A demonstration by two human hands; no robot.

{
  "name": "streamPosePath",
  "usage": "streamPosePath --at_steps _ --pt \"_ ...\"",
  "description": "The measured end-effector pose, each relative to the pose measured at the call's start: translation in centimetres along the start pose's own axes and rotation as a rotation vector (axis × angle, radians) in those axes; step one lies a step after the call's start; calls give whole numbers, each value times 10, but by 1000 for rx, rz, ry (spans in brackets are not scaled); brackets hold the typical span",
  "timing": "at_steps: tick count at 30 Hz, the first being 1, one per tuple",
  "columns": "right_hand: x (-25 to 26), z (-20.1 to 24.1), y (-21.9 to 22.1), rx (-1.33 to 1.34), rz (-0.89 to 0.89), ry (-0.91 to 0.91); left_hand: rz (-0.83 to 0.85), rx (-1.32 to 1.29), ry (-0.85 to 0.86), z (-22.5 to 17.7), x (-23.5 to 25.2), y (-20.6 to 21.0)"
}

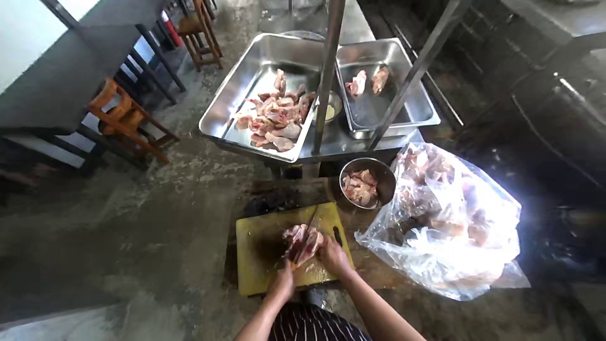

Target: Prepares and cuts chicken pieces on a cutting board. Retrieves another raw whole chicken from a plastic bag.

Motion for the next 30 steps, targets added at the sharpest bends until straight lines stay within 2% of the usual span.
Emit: streamPosePath --at_steps 3,7,10,12,13,14,15,16,17,18,20,23,27,30 --pt "1 -5 0 86 -11 -17 14 -101 83 13 10 -12" --pt "7 -6 2 69 -30 -10 -125 35 85 -26 -21 -44" --pt "5 -10 6 100 -49 -21 -449 19 288 -57 -61 -61" --pt "5 -9 6 125 -64 -45 -723 -37 493 -60 -71 -54" --pt "5 -9 6 133 -69 -48 -778 -40 527 -53 -66 -43" --pt "5 -9 6 127 -70 -44 -729 -21 470 -40 -57 -28" --pt "5 -9 7 107 -61 -35 -564 40 302 -24 -46 -10" --pt "4 -8 10 84 -47 -20 -300 101 82 -11 -36 2" --pt "4 -7 12 69 -43 -4 -135 123 -52 -1 -23 12" --pt "4 -5 11 64 -46 14 -69 122 -109 1 -15 16" --pt "1 -5 8 86 -64 49 -47 127 -133 -1 -9 17" --pt "1 -6 16 113 -129 35 -54 151 -132 22 -19 24" --pt "5 -8 16 137 -154 26 12 145 -189 63 -65 32" --pt "6 -4 10 99 -111 10 35 152 -221 68 -77 29"
Point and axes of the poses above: each hand's wrist, its own x-axis towards the middle knuckle, its own y-axis out of the palm, z = x × y, the point moved 1 cm from there along x, towards the middle knuckle, and after that the axes turned 3 degrees about y, right-handed, at the moved point
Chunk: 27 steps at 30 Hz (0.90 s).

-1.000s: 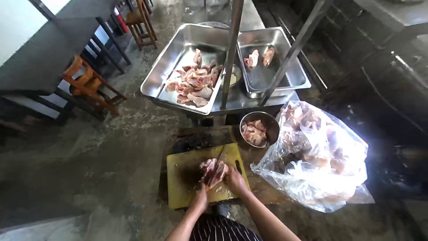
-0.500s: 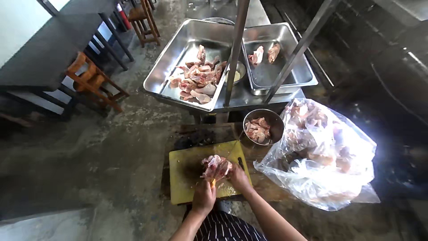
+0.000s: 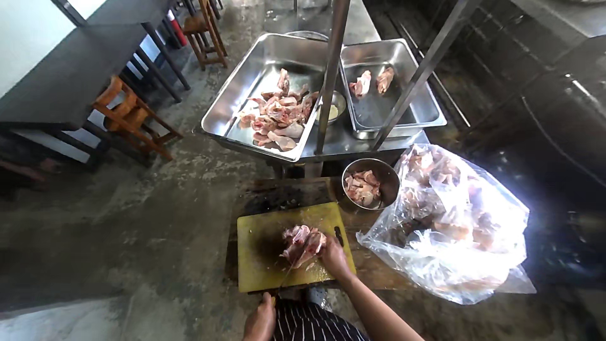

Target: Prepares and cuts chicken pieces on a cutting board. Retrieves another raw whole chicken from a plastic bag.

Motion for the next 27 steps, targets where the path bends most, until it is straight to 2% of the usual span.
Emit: streamPosePath --at_steps 2,5,7,9,11,14,17,19,24,27 --pt "0 6 -7 -48 55 -3 -5 -5 43 -19 15 -4" --pt "2 5 -8 -69 96 -10 -33 -54 88 -71 45 -30" --pt "6 -1 -6 -13 83 -26 -78 -124 119 -98 59 -47" --pt "5 -11 -5 129 31 -31 -115 -139 136 -103 66 -49" --pt "5 -18 -5 279 -49 8 -116 -135 123 -90 59 -42" --pt "7 -22 -17 393 -155 66 -41 -88 89 -39 32 -16" --pt "11 -22 -33 350 -146 52 8 -74 36 12 1 -3" --pt "9 -12 -41 256 -160 41 23 -34 -8 30 -8 -3" --pt "4 10 -76 245 -336 85 40 -11 -45 28 -18 -3" --pt "6 18 -91 120 -272 102 32 -18 -22 12 -13 -8"
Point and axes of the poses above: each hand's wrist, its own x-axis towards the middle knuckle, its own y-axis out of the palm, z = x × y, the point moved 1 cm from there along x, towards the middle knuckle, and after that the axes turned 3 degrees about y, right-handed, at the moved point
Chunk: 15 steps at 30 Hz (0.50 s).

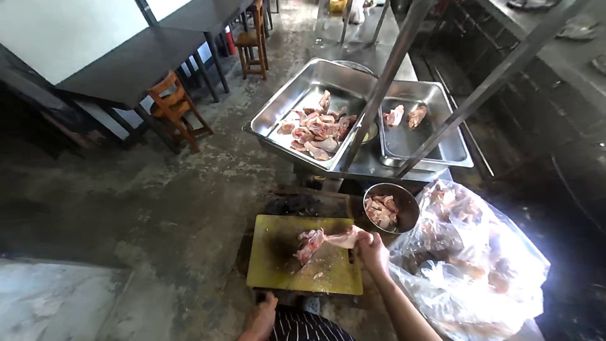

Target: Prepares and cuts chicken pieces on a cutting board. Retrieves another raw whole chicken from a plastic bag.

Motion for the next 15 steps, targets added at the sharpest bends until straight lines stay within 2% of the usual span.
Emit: streamPosePath --at_steps 5,7,12,15 --pt "0 8 20 -317 291 10 -72 -53 87 -39 25 -14" --pt "-11 14 33 -311 345 46 -89 -93 88 -44 30 -19" --pt "-20 20 61 -307 472 87 -158 -112 21 -15 42 -28" --pt "-16 22 68 -216 600 149 -144 -131 27 4 43 -41"
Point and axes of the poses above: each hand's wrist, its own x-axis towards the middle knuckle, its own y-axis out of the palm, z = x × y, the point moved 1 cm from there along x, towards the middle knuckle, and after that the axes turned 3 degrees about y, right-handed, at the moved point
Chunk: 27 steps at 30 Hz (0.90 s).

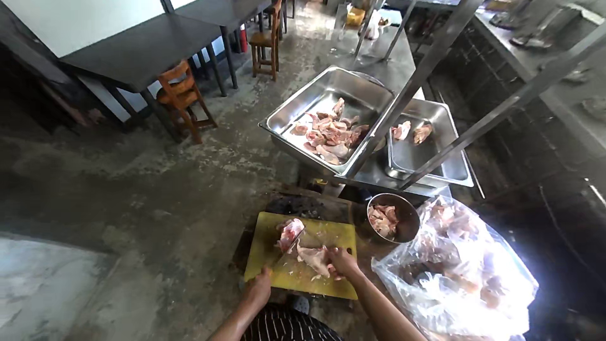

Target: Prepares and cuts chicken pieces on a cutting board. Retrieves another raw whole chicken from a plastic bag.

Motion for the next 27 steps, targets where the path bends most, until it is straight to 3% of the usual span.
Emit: streamPosePath --at_steps 5,9,15,19,27 --pt "7 13 6 185 131 34 28 -60 -34 -9 -30 -27" --pt "16 15 10 250 214 75 21 -158 -23 -28 -56 -26" --pt "24 -22 24 637 264 -22 148 -111 54 -55 -74 -9" --pt "13 -33 38 755 202 -27 203 -39 43 -55 -73 -1" --pt "17 -42 59 693 98 -144 186 94 -2 -46 -86 -13"
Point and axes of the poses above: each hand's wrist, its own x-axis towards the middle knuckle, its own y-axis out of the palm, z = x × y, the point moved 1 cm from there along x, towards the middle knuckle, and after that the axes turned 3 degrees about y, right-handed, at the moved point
